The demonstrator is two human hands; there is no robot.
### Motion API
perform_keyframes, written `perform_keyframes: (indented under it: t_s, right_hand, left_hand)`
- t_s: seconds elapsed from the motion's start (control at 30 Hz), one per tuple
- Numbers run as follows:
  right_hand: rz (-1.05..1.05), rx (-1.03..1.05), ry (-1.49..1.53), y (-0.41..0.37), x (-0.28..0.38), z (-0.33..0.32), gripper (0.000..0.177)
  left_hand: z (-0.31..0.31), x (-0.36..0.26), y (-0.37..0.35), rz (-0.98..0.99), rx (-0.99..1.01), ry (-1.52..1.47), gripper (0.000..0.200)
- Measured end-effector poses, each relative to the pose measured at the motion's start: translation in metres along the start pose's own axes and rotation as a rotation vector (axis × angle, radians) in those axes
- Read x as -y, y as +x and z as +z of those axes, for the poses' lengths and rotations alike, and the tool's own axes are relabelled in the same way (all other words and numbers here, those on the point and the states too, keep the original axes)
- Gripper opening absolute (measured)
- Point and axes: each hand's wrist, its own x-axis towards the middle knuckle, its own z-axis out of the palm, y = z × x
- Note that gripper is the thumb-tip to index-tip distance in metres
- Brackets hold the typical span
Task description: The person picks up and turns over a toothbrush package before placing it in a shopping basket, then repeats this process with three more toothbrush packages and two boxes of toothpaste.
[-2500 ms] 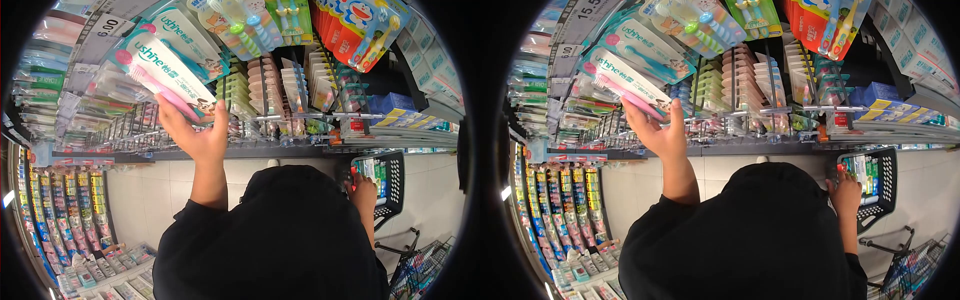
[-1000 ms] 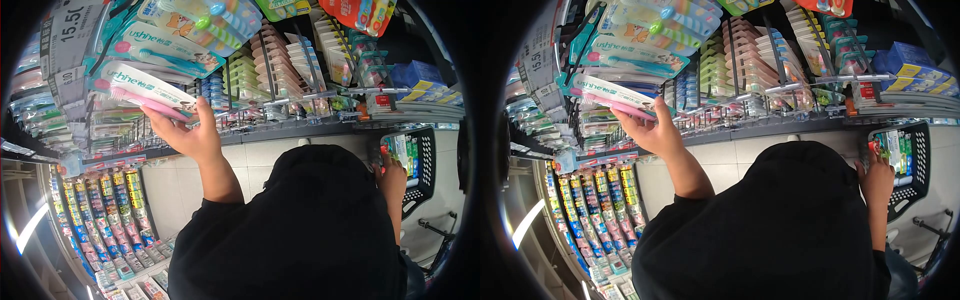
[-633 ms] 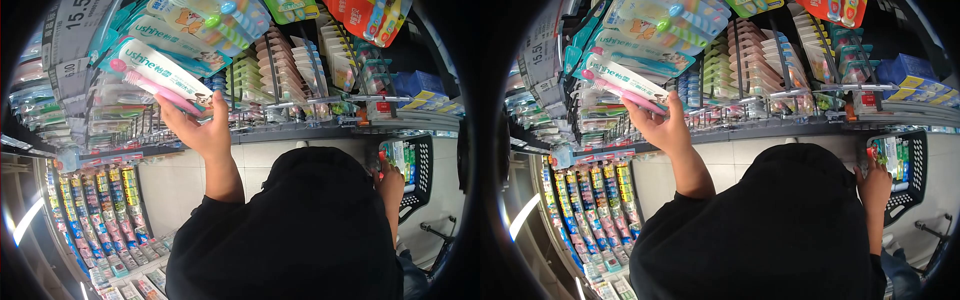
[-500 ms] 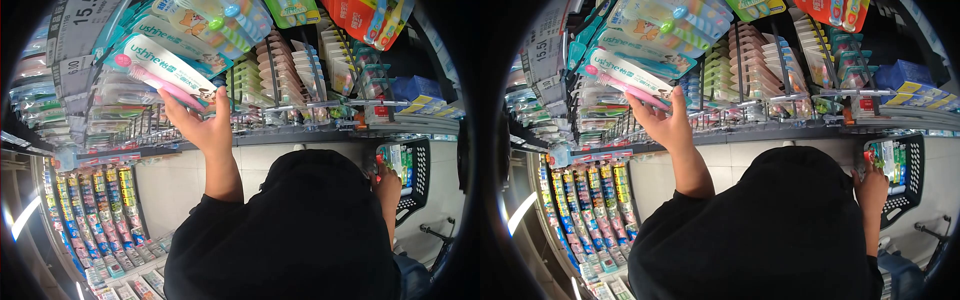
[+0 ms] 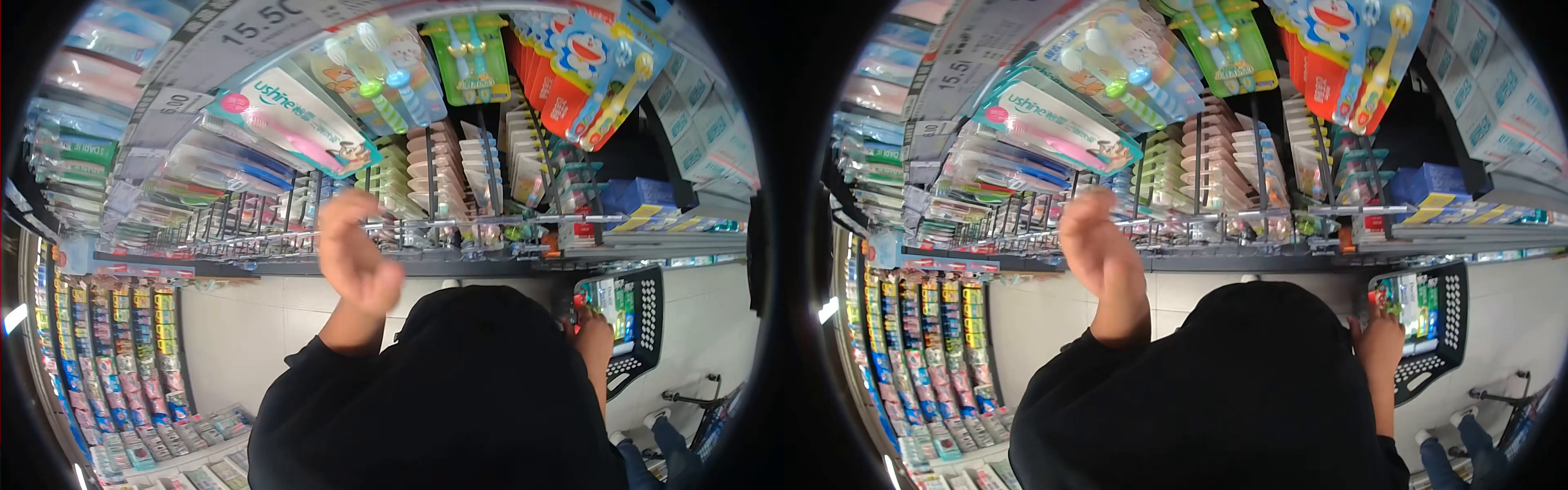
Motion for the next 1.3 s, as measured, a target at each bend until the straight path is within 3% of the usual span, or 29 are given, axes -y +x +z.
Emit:
perform_keyframes:
  t_s: [0.1, 0.2, 0.27, 0.4, 0.73, 0.9, 1.0, 1.13, 1.2, 1.27, 1.3]
  right_hand:
    - [0.032, 0.015, -0.028, 0.001, 0.002, 0.000, 0.050]
    - [0.002, -0.032, -0.025, -0.003, 0.009, -0.009, 0.045]
    - [0.022, -0.037, -0.050, -0.003, 0.012, -0.011, 0.042]
    - [-0.020, -0.047, -0.041, 0.001, -0.002, 0.007, 0.037]
    - [-0.034, -0.094, -0.055, -0.004, 0.008, 0.000, 0.031]
    - [-0.005, -0.103, -0.042, -0.004, 0.009, 0.001, 0.037]
    - [0.007, -0.105, -0.029, -0.004, 0.013, -0.002, 0.038]
    - [0.084, -0.159, 0.166, -0.005, 0.017, -0.001, 0.034]
    - [0.069, -0.251, 0.200, -0.008, 0.013, 0.002, 0.030]
    - [0.033, -0.360, 0.212, -0.009, 0.004, 0.008, 0.028]
    - [0.015, -0.411, 0.234, -0.010, 0.002, 0.010, 0.022]
  left_hand:
    - [0.035, -0.031, 0.019, -0.176, 0.378, -0.882, 0.088]
    - [0.074, -0.058, 0.041, -0.204, 0.670, -1.578, 0.103]
    - [0.082, -0.078, 0.055, -0.213, 0.730, -1.677, 0.103]
    - [0.107, -0.099, 0.041, -0.017, 0.615, -1.906, 0.110]
    - [0.095, -0.102, 0.036, -0.029, 0.455, -2.058, 0.109]
    - [0.092, -0.100, 0.036, -0.006, 0.375, -2.153, 0.108]
    - [0.079, -0.082, 0.037, -0.070, 0.578, -2.184, 0.106]
    - [0.053, -0.064, 0.056, -0.342, 1.011, -2.151, 0.105]
    - [0.044, -0.074, 0.056, -0.241, 0.749, -2.036, 0.103]
    - [0.043, -0.068, 0.056, -0.158, 0.743, -2.040, 0.102]
    - [0.045, -0.055, 0.058, -0.121, 0.858, -2.101, 0.101]
